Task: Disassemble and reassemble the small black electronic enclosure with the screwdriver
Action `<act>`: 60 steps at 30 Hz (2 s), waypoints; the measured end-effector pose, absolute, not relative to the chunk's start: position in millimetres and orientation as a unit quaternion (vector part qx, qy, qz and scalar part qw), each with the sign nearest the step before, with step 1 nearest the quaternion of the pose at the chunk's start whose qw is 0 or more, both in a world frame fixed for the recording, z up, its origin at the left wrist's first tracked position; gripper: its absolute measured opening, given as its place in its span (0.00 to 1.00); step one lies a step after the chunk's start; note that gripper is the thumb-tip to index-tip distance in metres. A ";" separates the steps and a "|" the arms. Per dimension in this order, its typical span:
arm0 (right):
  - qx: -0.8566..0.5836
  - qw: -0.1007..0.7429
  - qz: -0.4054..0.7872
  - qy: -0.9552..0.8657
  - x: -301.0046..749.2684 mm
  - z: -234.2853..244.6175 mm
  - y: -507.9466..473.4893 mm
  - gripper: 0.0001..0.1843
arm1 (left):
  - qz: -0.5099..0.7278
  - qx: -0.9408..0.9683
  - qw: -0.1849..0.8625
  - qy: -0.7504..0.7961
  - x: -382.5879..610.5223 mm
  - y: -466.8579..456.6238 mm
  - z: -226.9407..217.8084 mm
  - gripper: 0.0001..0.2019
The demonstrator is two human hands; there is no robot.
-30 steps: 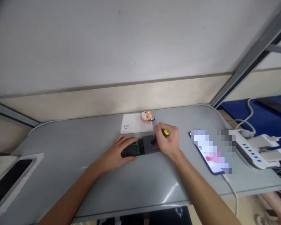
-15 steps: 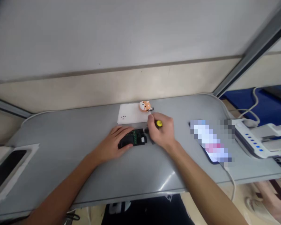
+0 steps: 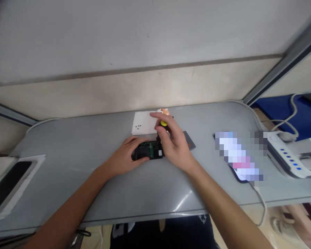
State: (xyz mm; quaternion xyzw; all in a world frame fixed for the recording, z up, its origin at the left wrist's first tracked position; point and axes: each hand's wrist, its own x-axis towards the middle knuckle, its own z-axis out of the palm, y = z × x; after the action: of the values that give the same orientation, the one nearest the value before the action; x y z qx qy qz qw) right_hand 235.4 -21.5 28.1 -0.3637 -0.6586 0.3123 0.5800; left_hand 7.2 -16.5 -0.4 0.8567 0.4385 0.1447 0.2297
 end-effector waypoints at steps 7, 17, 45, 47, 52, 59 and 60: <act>-0.237 0.600 0.564 -0.515 233.9 25.6 -16.0 0.12 | 0.150 0.889 0.157 0.404 30.8 -27.0 -3.2 0.29; -0.247 0.605 0.594 -0.469 234.2 32.3 -11.5 0.16 | 0.167 0.860 0.217 0.430 30.6 -21.6 -7.8 0.26; -0.254 0.561 0.665 -0.423 228.9 34.6 14.2 0.18 | 0.163 0.898 0.137 0.386 25.5 -22.8 -15.3 0.14; -0.249 0.551 0.670 -0.430 231.8 36.2 14.3 0.16 | 0.164 0.897 0.137 0.388 25.3 -23.0 -15.3 0.14; -0.234 0.545 0.671 -0.446 237.3 38.2 15.5 0.14 | 0.166 0.898 0.122 0.388 25.2 -22.9 -15.0 0.14; -0.288 0.592 0.636 -0.402 230.4 33.9 17.4 0.21 | 0.162 0.900 0.126 0.386 24.3 -22.0 -14.8 0.14; -0.294 0.590 0.634 -0.405 231.0 33.5 17.8 0.21 | 0.163 0.899 0.129 0.384 24.3 -21.9 -14.7 0.14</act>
State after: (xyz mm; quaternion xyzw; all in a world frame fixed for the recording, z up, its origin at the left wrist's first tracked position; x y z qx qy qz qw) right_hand 231.0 17.8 33.5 -0.2935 -0.4047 0.6339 0.5901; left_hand 24.3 -21.9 -14.7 0.8994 0.3845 0.1630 0.1292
